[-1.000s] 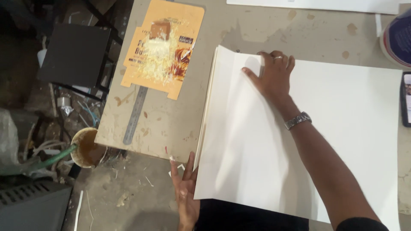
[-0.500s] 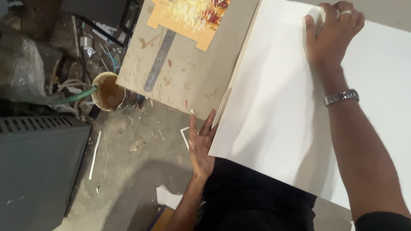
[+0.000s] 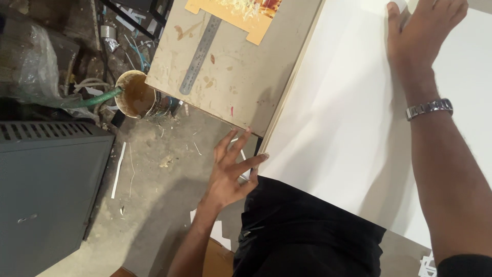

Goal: The person folds and aligns large sheets of white paper on a table, pressing along the edges to create creases and then unfolding them.

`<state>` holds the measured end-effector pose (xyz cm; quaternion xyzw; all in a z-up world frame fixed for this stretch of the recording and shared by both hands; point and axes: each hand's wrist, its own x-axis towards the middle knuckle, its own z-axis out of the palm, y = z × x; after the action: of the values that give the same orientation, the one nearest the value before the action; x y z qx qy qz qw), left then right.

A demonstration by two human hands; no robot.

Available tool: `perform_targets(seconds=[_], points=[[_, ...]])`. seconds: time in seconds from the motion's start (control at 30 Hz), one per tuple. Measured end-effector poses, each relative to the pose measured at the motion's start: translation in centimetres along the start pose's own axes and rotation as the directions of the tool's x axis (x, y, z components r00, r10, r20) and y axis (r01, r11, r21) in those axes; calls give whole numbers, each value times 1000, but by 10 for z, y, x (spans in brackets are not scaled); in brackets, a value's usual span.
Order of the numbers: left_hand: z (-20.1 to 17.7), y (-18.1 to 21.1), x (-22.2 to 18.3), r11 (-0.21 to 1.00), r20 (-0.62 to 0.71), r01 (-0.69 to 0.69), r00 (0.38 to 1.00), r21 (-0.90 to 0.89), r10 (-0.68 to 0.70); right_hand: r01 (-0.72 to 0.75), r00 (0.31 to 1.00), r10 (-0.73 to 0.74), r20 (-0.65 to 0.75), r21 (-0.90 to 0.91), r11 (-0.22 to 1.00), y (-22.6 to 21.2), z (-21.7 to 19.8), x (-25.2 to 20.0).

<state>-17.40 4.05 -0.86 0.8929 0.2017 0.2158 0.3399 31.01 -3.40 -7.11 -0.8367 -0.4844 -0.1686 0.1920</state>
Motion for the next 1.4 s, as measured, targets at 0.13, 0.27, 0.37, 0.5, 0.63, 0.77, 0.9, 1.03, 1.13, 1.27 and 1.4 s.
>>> perform_targets(seconds=[0.13, 0.27, 0.37, 0.5, 0.63, 0.77, 0.9, 1.03, 1.13, 1.27, 1.4], points=[[0, -14, -13, 995, 24, -43, 999, 90, 41, -7, 1000, 7, -26, 17, 1000, 2, 0, 0], [2, -22, -40, 953, 64, -176, 984, 246, 166, -26, 998, 29, -55, 59, 998, 3, 2, 0], [-4, 3, -49, 990, -63, -125, 991, -61, 121, -50, 992, 61, -110, 99, 994, -5, -4, -1], [1, 23, -42, 500, -132, 17, 956, -866, -262, -63, 975, 104, -197, 203, 977, 13, 0, 3], [14, 17, -11, 418, -77, 98, 921, -903, -381, -6, 981, 64, -181, 305, 952, 38, -22, 27], [16, 23, 18, 338, -35, 133, 894, -932, -447, -12, 1000, 4, 21, 389, 921, 65, -60, 49], [26, 23, 26, 391, -59, 113, 913, -914, -403, -28, 1000, 24, 15, 471, 882, 83, -100, 61], [57, 19, 40, 232, -75, 25, 907, -972, -414, -190, 979, 204, -5, 350, 917, 110, -92, 52], [81, 20, 59, 254, -114, -16, 920, -967, -375, -186, 979, 188, -83, 35, 982, 117, -66, 15], [99, 32, 88, 326, -186, -100, 952, -940, -245, -189, 966, 181, 183, 25, 982, -27, -102, -37], [100, 45, 102, 209, -154, -101, 954, -973, -257, -40, 913, 66, 404, -72, 997, -118, -137, -128]])
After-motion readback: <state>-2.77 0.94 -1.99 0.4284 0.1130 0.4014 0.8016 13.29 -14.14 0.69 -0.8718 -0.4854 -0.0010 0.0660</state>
